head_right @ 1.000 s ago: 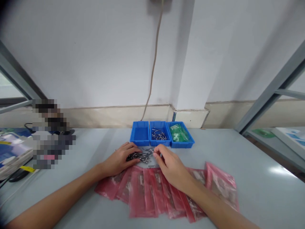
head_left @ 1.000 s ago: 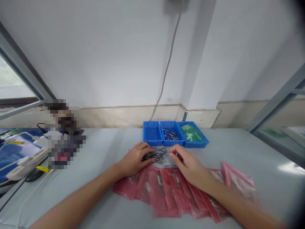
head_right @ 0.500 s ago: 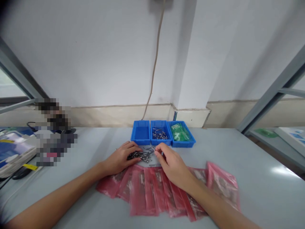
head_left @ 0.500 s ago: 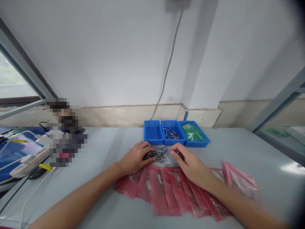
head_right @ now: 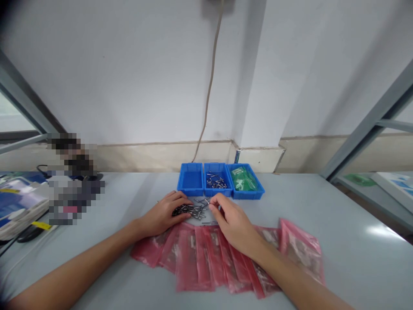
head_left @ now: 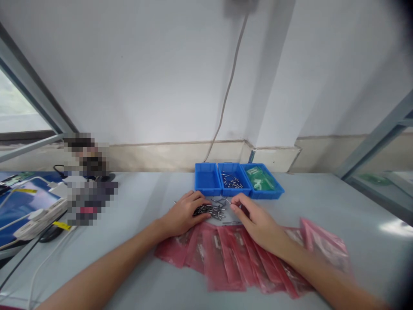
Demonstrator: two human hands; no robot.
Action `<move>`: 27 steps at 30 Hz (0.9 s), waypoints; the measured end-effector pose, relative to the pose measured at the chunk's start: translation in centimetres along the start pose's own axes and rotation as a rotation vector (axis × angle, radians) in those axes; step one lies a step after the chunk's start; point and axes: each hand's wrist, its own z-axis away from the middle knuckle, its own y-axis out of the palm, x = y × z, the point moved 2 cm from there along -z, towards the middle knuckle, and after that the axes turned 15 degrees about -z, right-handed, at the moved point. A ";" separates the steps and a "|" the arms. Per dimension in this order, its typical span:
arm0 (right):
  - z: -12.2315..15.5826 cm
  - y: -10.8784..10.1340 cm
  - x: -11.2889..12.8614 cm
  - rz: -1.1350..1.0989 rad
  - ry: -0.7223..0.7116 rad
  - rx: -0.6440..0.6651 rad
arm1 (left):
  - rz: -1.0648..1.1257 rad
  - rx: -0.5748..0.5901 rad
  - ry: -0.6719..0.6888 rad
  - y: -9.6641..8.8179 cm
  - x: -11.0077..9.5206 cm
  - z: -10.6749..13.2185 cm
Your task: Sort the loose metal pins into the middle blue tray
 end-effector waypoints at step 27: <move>-0.2 -0.3 -0.7 -0.346 -0.013 -0.144 | -0.011 0.017 0.007 -0.1 -0.1 0.1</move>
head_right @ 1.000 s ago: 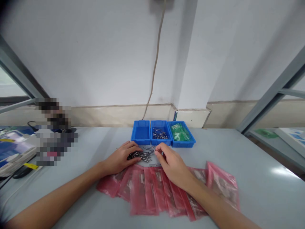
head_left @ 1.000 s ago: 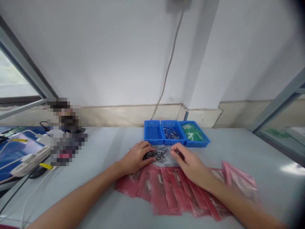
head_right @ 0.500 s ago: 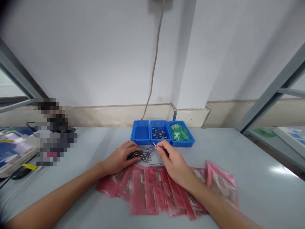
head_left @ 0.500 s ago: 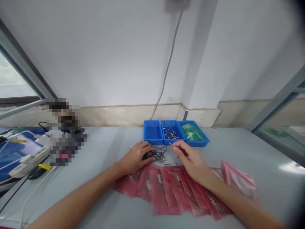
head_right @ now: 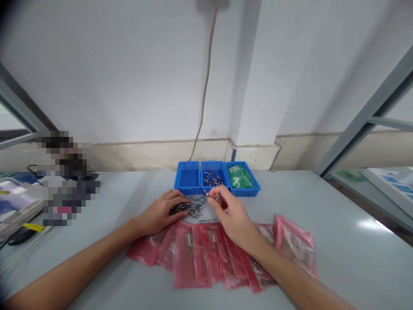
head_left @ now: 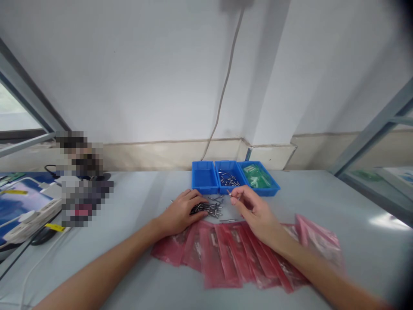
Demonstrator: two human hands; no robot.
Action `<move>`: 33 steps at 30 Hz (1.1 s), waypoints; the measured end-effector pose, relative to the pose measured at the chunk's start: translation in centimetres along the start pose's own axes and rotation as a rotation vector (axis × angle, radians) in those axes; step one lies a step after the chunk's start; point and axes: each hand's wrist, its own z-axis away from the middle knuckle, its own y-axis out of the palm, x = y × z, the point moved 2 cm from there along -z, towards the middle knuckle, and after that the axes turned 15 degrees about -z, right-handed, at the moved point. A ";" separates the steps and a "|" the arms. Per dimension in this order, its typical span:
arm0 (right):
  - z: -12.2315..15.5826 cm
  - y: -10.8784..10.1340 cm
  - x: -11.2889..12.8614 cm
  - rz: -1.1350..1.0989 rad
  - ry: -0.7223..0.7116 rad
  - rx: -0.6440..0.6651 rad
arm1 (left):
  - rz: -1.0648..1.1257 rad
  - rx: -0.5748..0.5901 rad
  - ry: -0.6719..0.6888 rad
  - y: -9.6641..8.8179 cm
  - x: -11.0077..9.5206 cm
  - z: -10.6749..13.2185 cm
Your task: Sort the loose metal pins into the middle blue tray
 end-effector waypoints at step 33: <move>-0.1 0.0 0.1 0.032 -0.066 0.012 | 0.006 -0.004 0.008 0.0 0.0 0.0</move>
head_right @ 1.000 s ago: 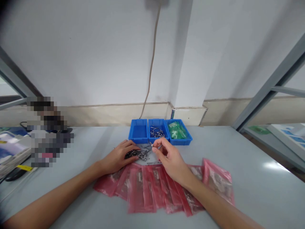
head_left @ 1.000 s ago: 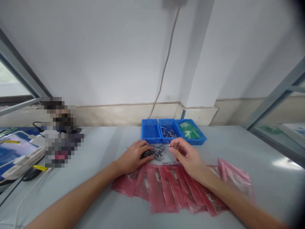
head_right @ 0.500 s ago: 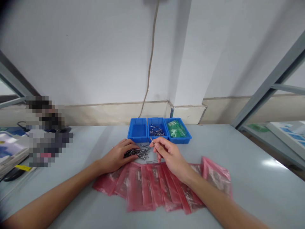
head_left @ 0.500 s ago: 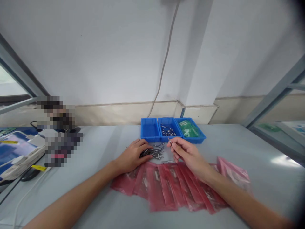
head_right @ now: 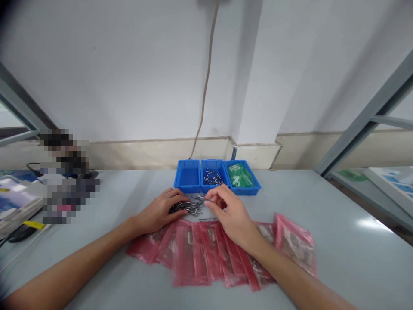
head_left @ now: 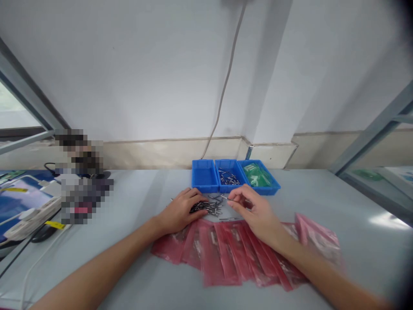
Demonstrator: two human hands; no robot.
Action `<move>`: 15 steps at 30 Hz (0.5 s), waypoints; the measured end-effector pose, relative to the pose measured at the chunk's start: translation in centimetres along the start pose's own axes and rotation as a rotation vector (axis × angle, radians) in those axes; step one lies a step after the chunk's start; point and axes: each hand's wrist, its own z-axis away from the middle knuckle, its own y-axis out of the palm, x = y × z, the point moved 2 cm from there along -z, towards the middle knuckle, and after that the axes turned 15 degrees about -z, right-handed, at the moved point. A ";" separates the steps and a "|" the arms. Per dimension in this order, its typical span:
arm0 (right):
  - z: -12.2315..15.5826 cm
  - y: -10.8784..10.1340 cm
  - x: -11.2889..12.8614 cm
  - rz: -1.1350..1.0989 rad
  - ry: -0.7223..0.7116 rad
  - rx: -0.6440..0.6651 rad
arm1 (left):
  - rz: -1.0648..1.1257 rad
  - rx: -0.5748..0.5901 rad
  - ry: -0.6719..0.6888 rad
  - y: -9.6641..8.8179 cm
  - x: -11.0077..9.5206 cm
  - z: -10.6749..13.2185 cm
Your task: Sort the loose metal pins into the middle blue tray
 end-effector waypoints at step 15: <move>0.0 0.3 0.1 -0.328 0.231 0.056 | 0.013 -0.018 -0.001 0.1 0.1 0.0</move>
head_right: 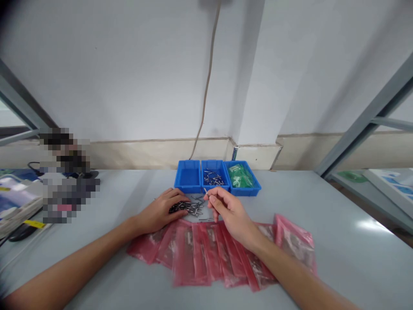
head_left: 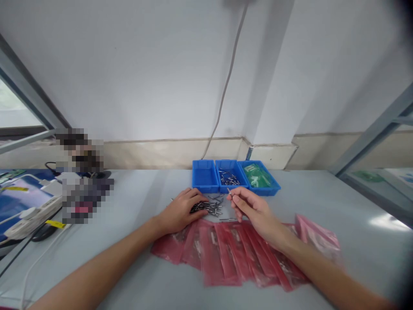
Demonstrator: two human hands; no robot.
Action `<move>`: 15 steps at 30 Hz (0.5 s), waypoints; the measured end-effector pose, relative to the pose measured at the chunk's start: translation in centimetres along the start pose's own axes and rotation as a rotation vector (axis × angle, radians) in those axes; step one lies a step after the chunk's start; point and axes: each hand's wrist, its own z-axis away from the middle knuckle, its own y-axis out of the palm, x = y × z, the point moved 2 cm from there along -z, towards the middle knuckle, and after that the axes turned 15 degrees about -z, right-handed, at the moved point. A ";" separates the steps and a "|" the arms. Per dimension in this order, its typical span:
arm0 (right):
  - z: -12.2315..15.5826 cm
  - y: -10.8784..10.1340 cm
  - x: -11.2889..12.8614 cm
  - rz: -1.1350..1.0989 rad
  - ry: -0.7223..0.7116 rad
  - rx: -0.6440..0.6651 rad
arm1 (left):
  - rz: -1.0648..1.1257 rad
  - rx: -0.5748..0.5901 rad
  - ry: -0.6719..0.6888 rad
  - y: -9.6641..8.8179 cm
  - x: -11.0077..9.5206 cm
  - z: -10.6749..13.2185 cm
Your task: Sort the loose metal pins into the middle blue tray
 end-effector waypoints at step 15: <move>0.1 -0.3 -0.2 0.313 -0.203 -0.096 | -0.023 0.019 -0.007 0.0 -0.1 0.0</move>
